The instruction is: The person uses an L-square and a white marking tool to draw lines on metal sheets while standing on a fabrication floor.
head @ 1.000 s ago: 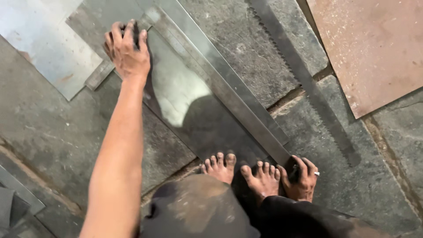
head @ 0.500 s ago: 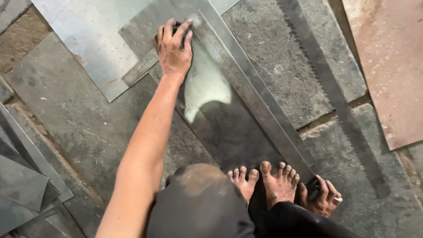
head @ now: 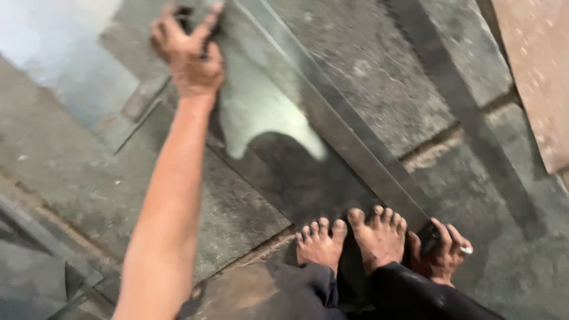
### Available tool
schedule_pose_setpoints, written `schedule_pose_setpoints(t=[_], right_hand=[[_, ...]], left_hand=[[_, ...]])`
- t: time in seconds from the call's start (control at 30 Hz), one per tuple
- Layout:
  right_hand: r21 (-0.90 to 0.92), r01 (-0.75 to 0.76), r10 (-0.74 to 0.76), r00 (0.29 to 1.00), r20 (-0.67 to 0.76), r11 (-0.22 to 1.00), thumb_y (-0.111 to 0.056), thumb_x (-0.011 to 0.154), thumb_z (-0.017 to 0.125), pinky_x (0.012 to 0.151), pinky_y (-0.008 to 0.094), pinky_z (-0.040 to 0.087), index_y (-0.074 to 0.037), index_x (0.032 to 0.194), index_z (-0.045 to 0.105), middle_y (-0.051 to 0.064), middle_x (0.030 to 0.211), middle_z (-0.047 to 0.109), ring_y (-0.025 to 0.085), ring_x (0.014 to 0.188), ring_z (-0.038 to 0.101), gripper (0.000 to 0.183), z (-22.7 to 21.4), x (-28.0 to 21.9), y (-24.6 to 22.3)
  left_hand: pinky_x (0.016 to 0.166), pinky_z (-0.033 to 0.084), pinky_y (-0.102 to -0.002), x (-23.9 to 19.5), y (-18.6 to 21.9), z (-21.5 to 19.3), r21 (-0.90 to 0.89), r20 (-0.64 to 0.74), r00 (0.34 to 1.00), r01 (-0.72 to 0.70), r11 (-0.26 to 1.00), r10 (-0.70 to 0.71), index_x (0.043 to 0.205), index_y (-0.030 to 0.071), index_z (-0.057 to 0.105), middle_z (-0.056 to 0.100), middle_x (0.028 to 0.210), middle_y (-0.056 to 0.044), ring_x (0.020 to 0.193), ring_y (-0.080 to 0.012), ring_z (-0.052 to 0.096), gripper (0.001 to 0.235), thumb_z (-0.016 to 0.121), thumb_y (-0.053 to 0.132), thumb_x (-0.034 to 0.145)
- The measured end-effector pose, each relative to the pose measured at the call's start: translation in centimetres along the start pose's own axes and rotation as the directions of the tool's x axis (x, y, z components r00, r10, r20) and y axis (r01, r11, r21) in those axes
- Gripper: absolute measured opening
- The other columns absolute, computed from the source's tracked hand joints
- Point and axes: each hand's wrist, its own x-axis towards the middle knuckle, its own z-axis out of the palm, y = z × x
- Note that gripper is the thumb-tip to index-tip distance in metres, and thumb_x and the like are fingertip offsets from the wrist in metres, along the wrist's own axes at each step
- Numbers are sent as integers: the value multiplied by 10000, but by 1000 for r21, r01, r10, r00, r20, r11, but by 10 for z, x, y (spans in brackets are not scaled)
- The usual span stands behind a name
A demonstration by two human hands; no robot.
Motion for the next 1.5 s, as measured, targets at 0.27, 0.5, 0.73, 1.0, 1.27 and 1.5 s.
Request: schedule_pose_setpoints(t=[0.27, 0.5, 0.73, 1.0, 1.27, 1.5], right_hand=[[37, 30, -30, 1000, 2, 999, -341, 820, 861, 1050, 499, 384, -133, 1356, 605, 135, 1311, 565, 343, 1191, 526, 629, -4, 2, 0], [45, 68, -68, 998, 6, 997, -319, 811, 857, 1022, 489, 386, -114, 1367, 602, 121, 1314, 573, 315, 1170, 539, 645, -8, 6, 0], [38, 28, -27, 999, -17, 999, -285, 800, 849, 1040, 490, 390, -130, 1340, 618, 115, 1309, 585, 326, 1187, 539, 607, -3, 4, -1], [530, -194, 203, 978, 41, 825, -196, 930, 684, 1000, 342, 412, -37, 1545, 469, 86, 1313, 575, 205, 1100, 501, 670, -20, 11, -4], [508, -409, 42, 808, 588, 758, -87, 988, 655, 799, 259, 525, 60, 1300, 642, 103, 1050, 742, 114, 919, 653, 345, -41, 184, -39], [638, -82, -435, 665, 607, 765, -192, 1017, 588, 764, 308, 585, 21, 1160, 665, 93, 895, 797, 139, 832, 743, 268, -34, 305, -203]], left_hand=[[1179, 328, -520, -1, -12, -2, -49, 36, 999, -21, 999, 23, 1378, 340, 829, 547, 1457, -116, 1362, -357, 468, 592, 644, -5, 933], [1148, 344, -497, 10, 5, -16, -45, 86, 996, 3, 999, 1, 1345, 334, 795, 532, 1419, -107, 1331, -347, 465, 526, 675, -27, 981], [1139, 343, -507, 12, 12, -20, -52, 117, 991, 75, 996, -68, 1342, 320, 817, 546, 1376, -132, 1293, -363, 472, 595, 678, -29, 882], [1098, 326, -521, 12, 11, -11, -44, 11, 998, 65, 997, -65, 1247, 348, 804, 555, 1327, -154, 1243, -380, 463, 539, 705, 117, 770], [1062, 335, -524, 16, 31, -17, 72, -24, 994, 106, 992, -104, 1252, 390, 759, 538, 1355, -151, 1223, -376, 449, 554, 753, 82, 791], [1124, 278, -613, 57, 66, -58, 78, 492, 789, 381, 921, -368, 1437, 204, 564, 406, 1432, -203, 1318, -465, 408, 891, 872, 631, 719]])
